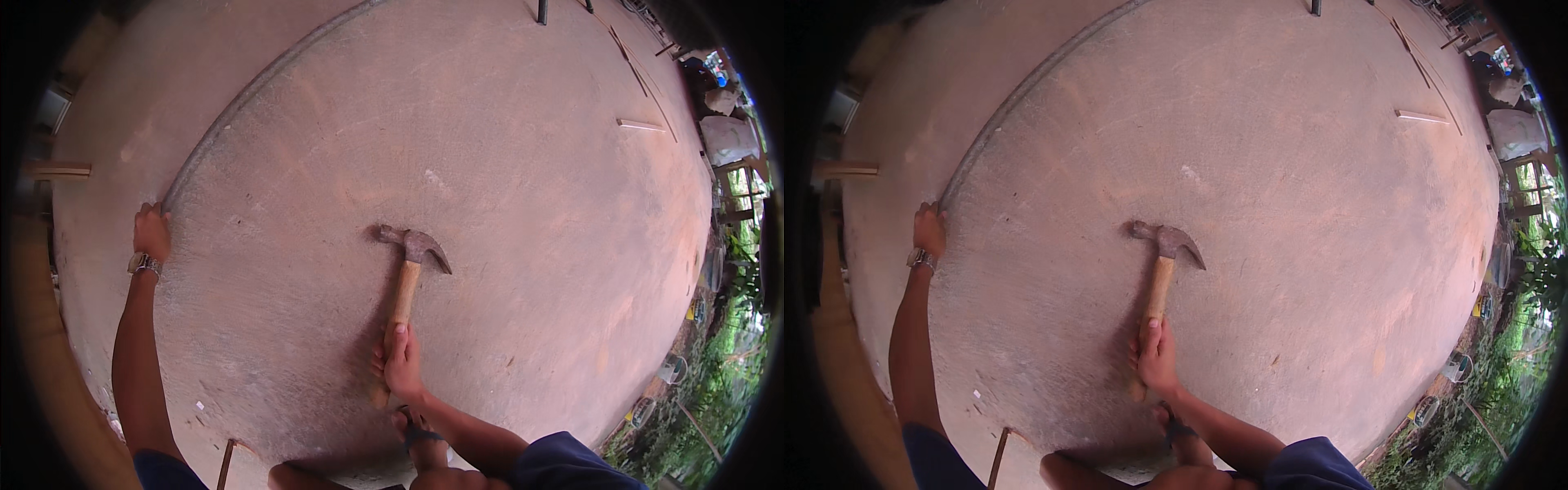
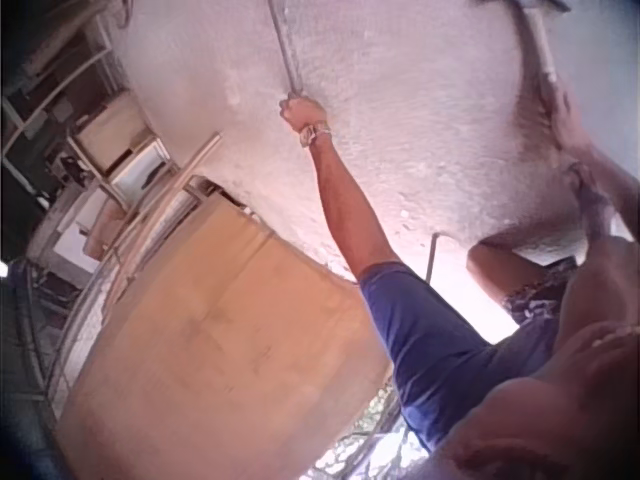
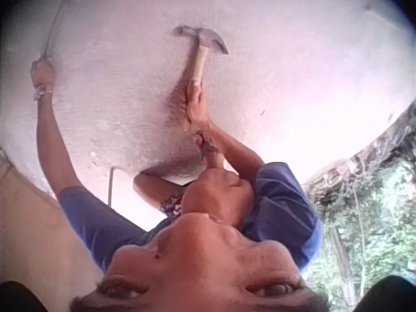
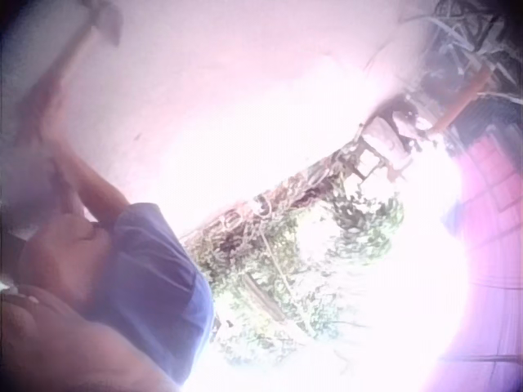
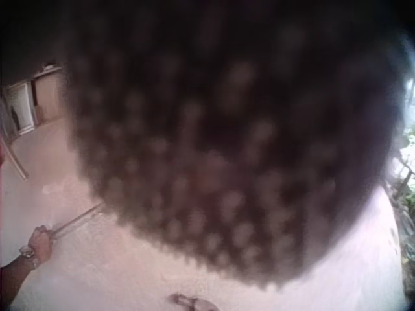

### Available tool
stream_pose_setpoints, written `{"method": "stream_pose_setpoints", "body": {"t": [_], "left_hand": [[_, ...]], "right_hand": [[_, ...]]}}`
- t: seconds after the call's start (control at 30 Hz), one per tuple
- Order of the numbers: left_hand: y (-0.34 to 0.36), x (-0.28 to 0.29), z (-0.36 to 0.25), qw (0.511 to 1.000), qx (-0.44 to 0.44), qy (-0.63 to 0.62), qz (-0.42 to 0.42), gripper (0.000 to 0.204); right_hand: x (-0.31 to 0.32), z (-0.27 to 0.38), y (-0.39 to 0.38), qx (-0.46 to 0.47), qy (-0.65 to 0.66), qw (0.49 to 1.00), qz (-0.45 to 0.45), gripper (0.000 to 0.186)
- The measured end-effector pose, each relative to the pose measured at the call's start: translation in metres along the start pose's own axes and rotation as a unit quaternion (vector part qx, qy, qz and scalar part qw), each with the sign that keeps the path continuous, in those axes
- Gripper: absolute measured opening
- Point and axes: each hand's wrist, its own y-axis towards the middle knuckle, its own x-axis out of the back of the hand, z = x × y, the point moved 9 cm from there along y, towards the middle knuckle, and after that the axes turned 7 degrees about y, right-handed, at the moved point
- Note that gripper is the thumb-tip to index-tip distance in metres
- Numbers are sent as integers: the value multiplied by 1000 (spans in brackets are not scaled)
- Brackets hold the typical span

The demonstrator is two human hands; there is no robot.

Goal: The person repeatedly strikes a long metal rod with a hammer on a concrete floor, rotating and repositioning the rod to shape it. The person occasionally lifts the rod to inspect its form before continuing to hammer it.

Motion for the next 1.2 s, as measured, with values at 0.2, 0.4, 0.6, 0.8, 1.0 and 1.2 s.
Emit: {"method": "stream_pose_setpoints", "body": {"t": [0.2, 0.4, 0.6, 0.8, 1.0, 1.2], "left_hand": [[24, -35, 14, 1000, 14, -22, 13, 38], [18, -31, 18, 996, -36, -80, -13, 39], [64, -59, 45, 987, 104, -115, -40, 64], [77, -98, 46, 954, 261, -122, 89, 78], [70, -102, 32, 969, 212, -91, 92, 76], [68, -99, 35, 952, 266, -101, 112, 71]], "right_hand": [[-2, 5, 0, 36, -16, 999, 25, 34], [0, -3, -3, -6, 20, 1000, -7, 33], [4, -4, -4, -6, 0, 1000, -20, 37], [2, -4, -4, -2, -5, 1000, -21, 39], [4, 13, -21, -21, -24, 992, -121, 36], [6, 36, -27, -40, -49, 998, -22, 36]]}}
